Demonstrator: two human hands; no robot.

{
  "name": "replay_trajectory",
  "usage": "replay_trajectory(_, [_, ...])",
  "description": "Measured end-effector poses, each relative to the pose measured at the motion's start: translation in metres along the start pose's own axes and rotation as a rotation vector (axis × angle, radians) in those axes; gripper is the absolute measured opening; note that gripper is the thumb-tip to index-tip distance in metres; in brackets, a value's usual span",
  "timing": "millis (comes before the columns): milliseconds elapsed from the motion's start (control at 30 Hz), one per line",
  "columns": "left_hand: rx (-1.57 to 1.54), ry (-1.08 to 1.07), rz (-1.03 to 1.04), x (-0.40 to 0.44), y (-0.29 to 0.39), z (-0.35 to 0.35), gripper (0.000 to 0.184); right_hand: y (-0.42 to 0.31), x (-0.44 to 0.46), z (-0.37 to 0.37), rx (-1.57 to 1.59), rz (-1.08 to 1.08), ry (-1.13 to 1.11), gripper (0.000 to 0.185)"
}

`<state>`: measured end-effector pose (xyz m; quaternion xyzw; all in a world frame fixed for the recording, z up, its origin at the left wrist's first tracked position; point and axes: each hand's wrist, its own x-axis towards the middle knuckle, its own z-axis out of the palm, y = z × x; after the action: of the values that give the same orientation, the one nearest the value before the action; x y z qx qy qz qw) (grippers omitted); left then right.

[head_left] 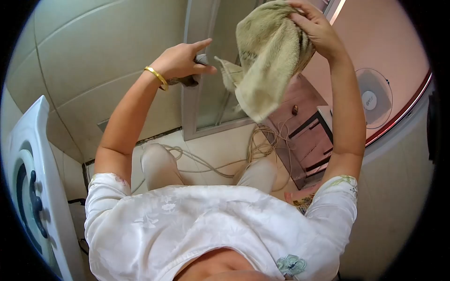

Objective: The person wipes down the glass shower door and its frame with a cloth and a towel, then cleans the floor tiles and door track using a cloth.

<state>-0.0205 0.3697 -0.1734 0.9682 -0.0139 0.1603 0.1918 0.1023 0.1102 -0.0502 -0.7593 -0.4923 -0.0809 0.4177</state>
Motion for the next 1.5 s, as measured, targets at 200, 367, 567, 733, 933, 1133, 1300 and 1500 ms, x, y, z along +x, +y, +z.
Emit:
replay_trajectory(200, [-0.126,-0.033,0.187,0.019,0.024,-0.023,0.049,-0.011,0.01,0.03,0.072,-0.169,-0.258,0.029])
replay_trajectory(367, [-0.192,-0.159,0.082,-0.009,0.028,-0.05,0.031,-0.001,-0.04,0.047,0.177,0.065,-0.315,0.047])
replay_trajectory(567, [-0.343,-0.379,0.6,-0.081,0.018,-0.06,0.019,0.017,-0.133,0.074,0.445,0.17,-1.011,0.033])
replay_trajectory(733, [-0.677,-0.445,1.131,-0.117,0.018,-0.05,0.027,-0.024,-0.159,0.085,0.606,-0.685,-0.617,0.025])
replay_trajectory(933, [-0.869,-0.363,1.293,-0.146,0.034,-0.036,0.019,-0.083,-0.178,0.108,0.665,-0.976,-0.488,0.026])
replay_trajectory(1133, [-0.878,-0.413,1.335,-0.168,0.054,-0.056,0.018,-0.112,-0.171,0.131,0.706,-1.102,-0.449,0.027])
replay_trajectory(1300, [-0.841,-0.373,1.402,-0.169,0.062,-0.057,0.021,-0.114,-0.177,0.122,0.708,-1.172,-0.49,0.028])
replay_trajectory(1500, [-0.911,-0.307,1.49,-0.135,0.046,-0.07,0.022,-0.122,-0.155,0.105,0.706,-1.237,-0.363,0.029])
